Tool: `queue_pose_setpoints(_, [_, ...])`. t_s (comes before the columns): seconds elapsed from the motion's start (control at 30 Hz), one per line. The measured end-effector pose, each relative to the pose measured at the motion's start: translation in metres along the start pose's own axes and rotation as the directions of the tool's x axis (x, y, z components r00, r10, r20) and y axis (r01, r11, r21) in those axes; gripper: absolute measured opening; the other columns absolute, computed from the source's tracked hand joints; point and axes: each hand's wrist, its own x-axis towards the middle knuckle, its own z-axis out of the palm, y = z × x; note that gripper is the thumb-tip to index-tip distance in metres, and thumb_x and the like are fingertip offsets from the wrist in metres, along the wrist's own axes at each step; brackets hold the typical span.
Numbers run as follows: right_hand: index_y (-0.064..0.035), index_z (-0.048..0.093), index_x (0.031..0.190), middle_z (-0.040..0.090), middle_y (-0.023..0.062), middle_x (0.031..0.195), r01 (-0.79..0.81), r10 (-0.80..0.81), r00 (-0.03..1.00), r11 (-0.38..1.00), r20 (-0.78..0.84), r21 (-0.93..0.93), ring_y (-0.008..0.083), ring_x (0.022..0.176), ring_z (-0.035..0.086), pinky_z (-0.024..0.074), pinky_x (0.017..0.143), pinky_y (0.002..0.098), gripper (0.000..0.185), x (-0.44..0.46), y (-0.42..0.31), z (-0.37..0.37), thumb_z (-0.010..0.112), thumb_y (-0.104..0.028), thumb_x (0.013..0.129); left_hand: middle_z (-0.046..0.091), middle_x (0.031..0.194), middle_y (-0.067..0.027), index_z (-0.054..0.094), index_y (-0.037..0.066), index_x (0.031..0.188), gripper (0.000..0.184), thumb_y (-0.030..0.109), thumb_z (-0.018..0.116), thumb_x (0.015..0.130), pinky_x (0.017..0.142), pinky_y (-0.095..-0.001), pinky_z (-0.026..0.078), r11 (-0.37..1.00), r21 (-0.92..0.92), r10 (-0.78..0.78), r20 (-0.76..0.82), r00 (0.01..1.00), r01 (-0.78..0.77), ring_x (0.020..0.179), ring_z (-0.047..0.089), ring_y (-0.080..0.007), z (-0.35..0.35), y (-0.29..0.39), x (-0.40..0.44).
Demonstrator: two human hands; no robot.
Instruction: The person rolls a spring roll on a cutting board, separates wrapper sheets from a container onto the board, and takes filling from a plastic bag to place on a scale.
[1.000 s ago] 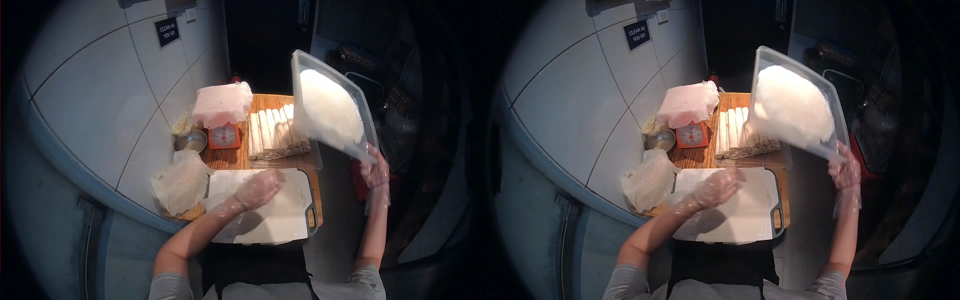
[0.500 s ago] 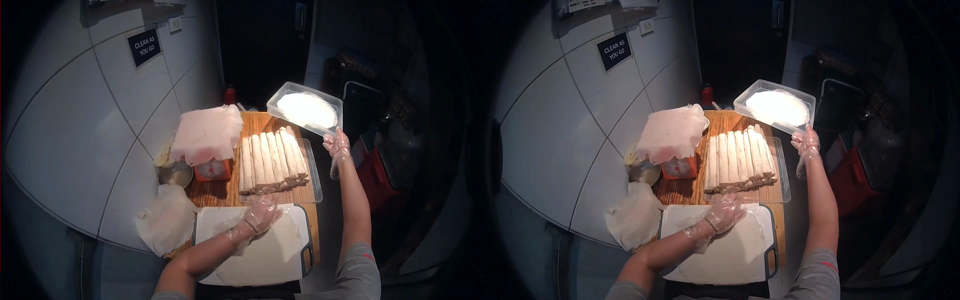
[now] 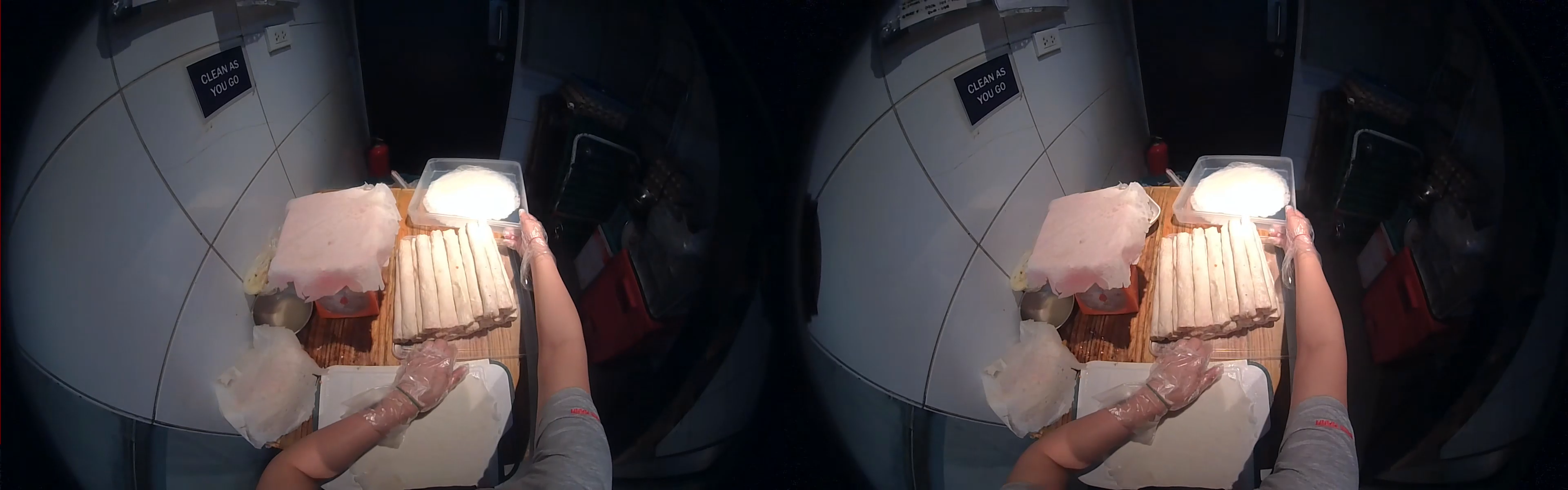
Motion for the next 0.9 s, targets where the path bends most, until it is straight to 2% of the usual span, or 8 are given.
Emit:
queue_pose_setpoints(0.1, [-0.0106, 0.061, 0.112, 0.06, 0.0076, 0.079, 0.009, -0.06, 0.982, 0.962, -0.18, -0.274, 0.0198, 0.051, 0.054, 0.044, 0.04, 0.0345, 0.025, -0.004, -0.001, 0.009, 0.057, -0.03, 0.096, 0.057, 0.103, -0.0202, 0.055, -0.002, 0.109, 0.041, 0.036, 0.057, 0.093, 0.089, -0.0467, 0.045, 1.0, 0.007, -0.016, 0.027, 1.0, 0.016, 0.101, 0.056, -0.0369, -0.006, 0.001, -0.001])
queue_pose_setpoints(0.2, [-0.0122, 0.065, 0.111, 0.058, 0.0061, 0.07, 0.15, -0.093, 0.984, 0.899, 0.155, -0.412, 0.0168, 0.051, 0.056, 0.0478, 0.04, 0.0365, 0.023, 0.116, 0.055, -0.036, 0.055, -0.025, 0.095, 0.057, 0.103, -0.0198, 0.055, -0.002, 0.11, 0.042, 0.036, 0.057, 0.093, 0.089, -0.0465, 0.045, 0.999, 0.023, -0.028, 0.04, 0.999, 0.027, 0.1, 0.056, -0.0365, -0.004, 0.0, -0.002])
queue_pose_setpoints(0.23, [-0.0094, 0.07, 0.105, 0.066, 0.0124, 0.074, 0.07, -0.145, 0.986, 0.822, -0.088, -0.565, 0.0264, 0.064, 0.066, 0.0562, 0.057, 0.0445, 0.026, 0.059, 0.026, -0.008, 0.052, -0.024, 0.092, 0.057, 0.103, -0.0196, 0.055, -0.002, 0.111, 0.042, 0.037, 0.057, 0.093, 0.088, -0.0465, 0.045, 0.999, 0.031, -0.03, 0.042, 0.999, 0.028, 0.1, 0.056, -0.0364, -0.002, 0.0, -0.002])
queue_pose_setpoints(0.33, [-0.0058, 0.072, 0.097, 0.07, 0.0202, 0.089, 0.38, -0.574, 0.779, 0.113, 0.252, -0.918, 0.0357, 0.088, 0.068, 0.0547, 0.08, 0.0475, 0.031, 0.067, 0.032, -0.002, 0.052, -0.027, 0.088, 0.056, 0.102, -0.0188, 0.055, -0.001, 0.112, 0.042, 0.036, 0.058, 0.093, 0.088, -0.0478, 0.045, 0.999, -0.013, -0.029, 0.039, 0.999, 0.029, 0.1, 0.056, -0.036, -0.001, 0.003, -0.006])
queue_pose_setpoints(0.47, [-0.0051, 0.073, 0.094, 0.067, 0.0235, 0.103, 0.397, -0.475, 0.839, 0.202, 0.265, -0.895, 0.0382, 0.103, 0.063, 0.05, 0.093, 0.0448, 0.031, 0.067, 0.027, 0.001, 0.054, -0.026, 0.083, 0.056, 0.103, -0.0173, 0.057, 0.0, 0.108, 0.042, 0.04, 0.055, 0.094, 0.088, -0.046, 0.047, 0.996, 0.065, -0.057, 0.068, 0.996, 0.053, 0.101, 0.056, -0.0329, -0.013, 0.009, -0.009])
queue_pose_setpoints(0.6, [-0.0057, 0.073, 0.096, 0.067, 0.0226, 0.103, 0.375, -0.415, 0.88, 0.306, 0.232, -0.875, 0.0391, 0.103, 0.063, 0.0497, 0.092, 0.0452, 0.027, 0.038, 0.006, -0.008, 0.059, -0.024, 0.081, 0.055, 0.106, -0.018, 0.056, -0.001, 0.113, 0.042, 0.036, 0.058, 0.093, 0.084, -0.049, 0.045, 0.997, 0.016, -0.076, 0.061, 0.995, 0.075, 0.101, 0.055, -0.0351, -0.009, 0.005, -0.014])
queue_pose_setpoints(0.67, [-0.0057, 0.071, 0.102, 0.066, 0.0225, 0.11, 0.339, -0.382, 0.898, 0.281, 0.22, -0.898, 0.0403, 0.108, 0.061, 0.0483, 0.094, 0.0471, 0.033, 0.04, 0.006, -0.007, 0.057, -0.029, 0.085, 0.055, 0.108, -0.0188, 0.056, 0.0, 0.113, 0.041, 0.035, 0.058, 0.093, 0.085, -0.0485, 0.045, 0.997, 0.015, -0.075, 0.048, 0.996, 0.075, 0.103, 0.055, -0.0361, -0.011, 0.007, -0.017])
queue_pose_setpoints(0.9, [-0.0024, 0.063, 0.116, 0.062, 0.0238, 0.121, 0.251, -0.322, 0.934, 0.29, 0.153, -0.924, 0.0411, 0.117, 0.056, 0.0452, 0.098, 0.0473, 0.048, 0.012, -0.006, -0.001, 0.055, -0.042, 0.092, 0.057, 0.118, -0.0215, 0.055, -0.001, 0.118, 0.037, 0.028, 0.057, 0.095, 0.097, -0.0466, 0.042, 0.971, -0.237, 0.026, -0.022, 0.999, -0.031, 0.111, 0.053, -0.0395, -0.046, -0.001, -0.052])
